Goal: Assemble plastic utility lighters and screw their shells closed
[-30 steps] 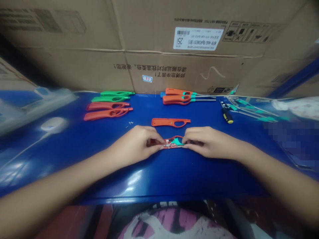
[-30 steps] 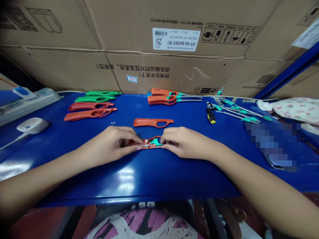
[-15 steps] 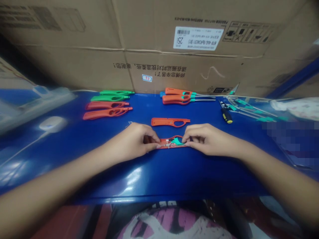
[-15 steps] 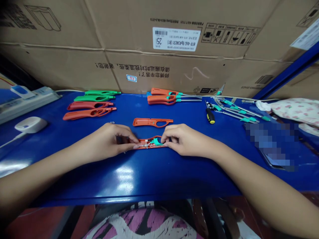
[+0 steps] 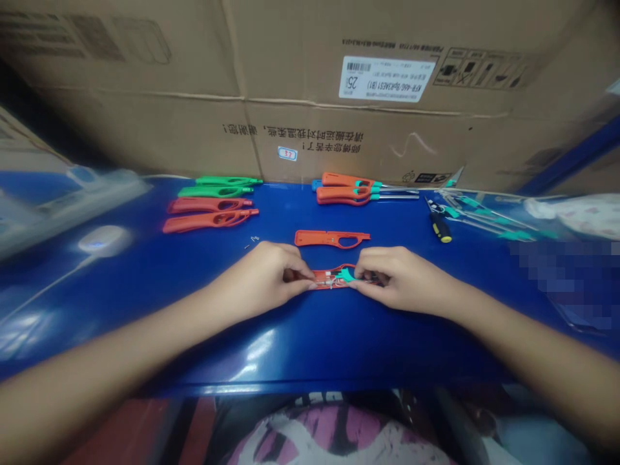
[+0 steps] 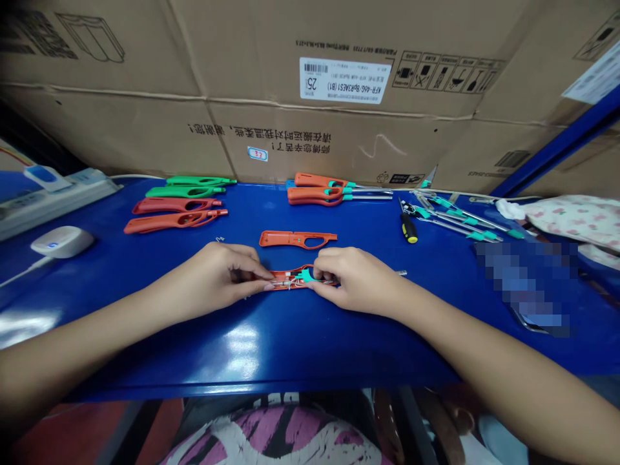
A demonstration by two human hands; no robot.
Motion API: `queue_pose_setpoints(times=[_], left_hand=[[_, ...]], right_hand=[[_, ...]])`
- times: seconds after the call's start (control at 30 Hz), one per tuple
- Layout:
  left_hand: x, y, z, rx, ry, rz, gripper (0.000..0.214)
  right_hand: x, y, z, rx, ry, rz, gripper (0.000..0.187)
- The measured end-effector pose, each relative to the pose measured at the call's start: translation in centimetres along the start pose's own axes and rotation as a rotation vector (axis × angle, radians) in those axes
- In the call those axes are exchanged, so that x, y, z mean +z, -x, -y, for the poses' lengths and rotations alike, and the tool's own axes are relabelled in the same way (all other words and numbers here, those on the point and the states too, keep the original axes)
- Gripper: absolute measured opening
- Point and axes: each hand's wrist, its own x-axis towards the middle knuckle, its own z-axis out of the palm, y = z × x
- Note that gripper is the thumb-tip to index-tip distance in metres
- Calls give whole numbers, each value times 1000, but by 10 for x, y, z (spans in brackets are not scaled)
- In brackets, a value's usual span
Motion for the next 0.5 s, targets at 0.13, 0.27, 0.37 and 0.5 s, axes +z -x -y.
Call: queue_pose_setpoints(times=[0.13, 0.27, 0.37, 0.5], left_hand=[[-2, 0, 1, -19, 3, 16, 15], [-4, 0, 2, -7, 0, 31, 15], [-5, 1, 3, 52, -24, 24, 14], [-5, 1, 5, 72, -39, 27, 15]], right_hand=[[3, -2, 1, 2, -12, -54, 18], [2, 1, 3, -23, 41, -77, 15], [-1, 4, 5, -113, 197, -20, 32], [-4, 6, 5, -282, 414, 70, 38]])
